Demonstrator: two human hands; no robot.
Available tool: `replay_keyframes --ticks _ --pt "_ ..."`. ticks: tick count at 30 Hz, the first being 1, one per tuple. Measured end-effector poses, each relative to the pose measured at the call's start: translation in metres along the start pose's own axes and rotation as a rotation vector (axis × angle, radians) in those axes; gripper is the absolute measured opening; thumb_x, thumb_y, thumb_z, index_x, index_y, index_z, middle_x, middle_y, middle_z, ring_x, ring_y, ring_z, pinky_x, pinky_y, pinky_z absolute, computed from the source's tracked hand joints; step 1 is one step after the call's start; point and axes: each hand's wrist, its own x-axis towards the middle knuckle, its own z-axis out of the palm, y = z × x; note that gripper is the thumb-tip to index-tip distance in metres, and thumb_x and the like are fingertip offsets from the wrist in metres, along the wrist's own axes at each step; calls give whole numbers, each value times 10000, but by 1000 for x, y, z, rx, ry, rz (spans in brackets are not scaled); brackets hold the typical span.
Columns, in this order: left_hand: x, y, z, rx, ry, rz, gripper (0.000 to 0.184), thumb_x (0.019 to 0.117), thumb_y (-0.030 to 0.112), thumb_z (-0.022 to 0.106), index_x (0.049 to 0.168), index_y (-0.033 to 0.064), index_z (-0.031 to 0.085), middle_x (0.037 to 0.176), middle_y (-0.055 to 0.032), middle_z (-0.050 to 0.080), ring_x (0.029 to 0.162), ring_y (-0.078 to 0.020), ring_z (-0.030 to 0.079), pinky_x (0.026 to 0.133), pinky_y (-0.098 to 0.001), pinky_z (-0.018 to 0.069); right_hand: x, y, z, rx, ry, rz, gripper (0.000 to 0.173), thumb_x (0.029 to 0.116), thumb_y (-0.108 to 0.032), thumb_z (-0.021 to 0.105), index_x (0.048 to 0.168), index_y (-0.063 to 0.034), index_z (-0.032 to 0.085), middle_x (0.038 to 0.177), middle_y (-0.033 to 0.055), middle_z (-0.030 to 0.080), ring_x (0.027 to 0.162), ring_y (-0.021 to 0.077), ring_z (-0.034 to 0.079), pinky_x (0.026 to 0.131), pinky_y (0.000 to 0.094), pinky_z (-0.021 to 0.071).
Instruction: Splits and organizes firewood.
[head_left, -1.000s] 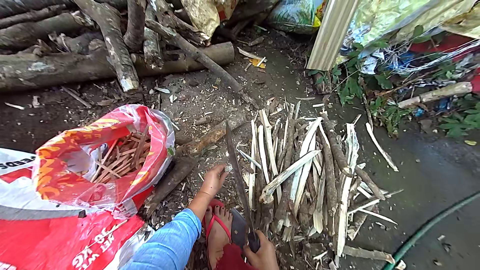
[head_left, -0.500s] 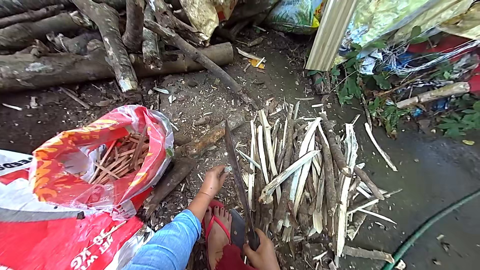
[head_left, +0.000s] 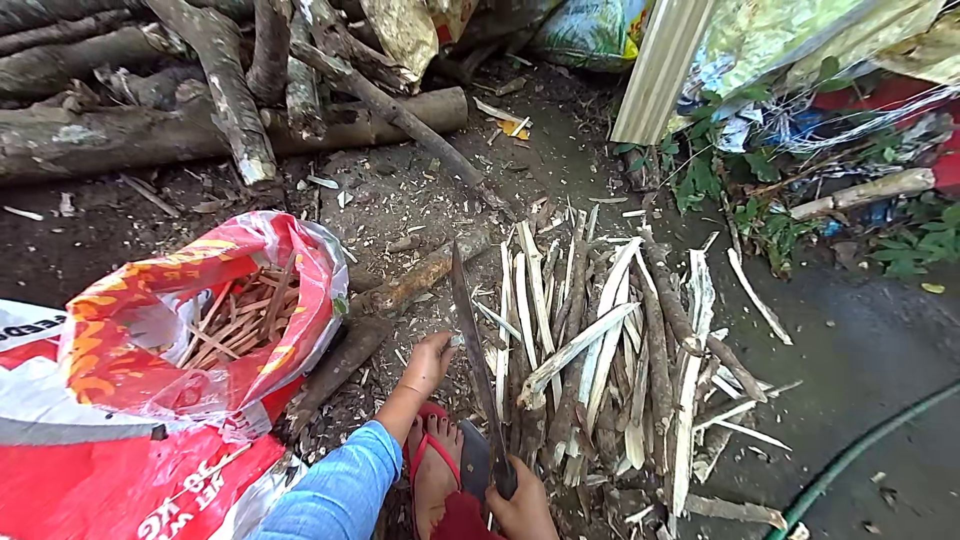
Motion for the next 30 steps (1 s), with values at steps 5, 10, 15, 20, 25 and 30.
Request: replay_keyframes --ticks 5,10,15,20,25,30 --pt "-3 8 1 -17 91 138 228 961 -24 614 1152 -114 700 1129 -271 725 1074 -381 717 1021 -465 537 -7 -2 0 -26 36 -19 445 813 -89 750 1186 127 642 873 248 702 795 347 700 781 524 560" --pt "6 -3 5 -5 -16 34 261 1009 28 593 1213 -113 672 1194 -271 705 1138 -361 695 1071 -440 505 5 -3 0 -36 -6 55 493 834 -103 737 1261 112 616 884 240 697 798 344 691 781 526 554" --pt "5 2 2 27 -23 14 265 1020 36 576 1215 -118 667 1194 -277 702 1140 -366 692 1070 -442 501 6 -9 -2 -64 -22 86 475 847 -97 731 1266 94 614 893 241 695 810 352 689 785 536 547" --pt "0 13 0 49 182 273 196 930 -50 616 1086 -122 710 1070 -273 736 1031 -406 729 977 -491 558 -4 -5 0 -87 72 -15 447 822 -105 753 1192 123 646 856 257 705 789 382 708 767 558 561" --pt "13 2 1 144 -105 71 310 1042 77 558 1276 -107 647 1256 -288 680 1216 -414 654 1115 -492 461 12 -1 -2 -72 16 105 484 851 -108 742 1268 105 615 954 282 705 899 413 704 851 587 546" --pt "7 22 -1 119 136 311 222 965 -11 598 1136 -105 705 1117 -253 738 1079 -405 720 998 -515 545 -6 -1 -2 -18 157 -87 440 814 -90 752 1172 145 651 865 275 707 787 388 713 773 568 567"
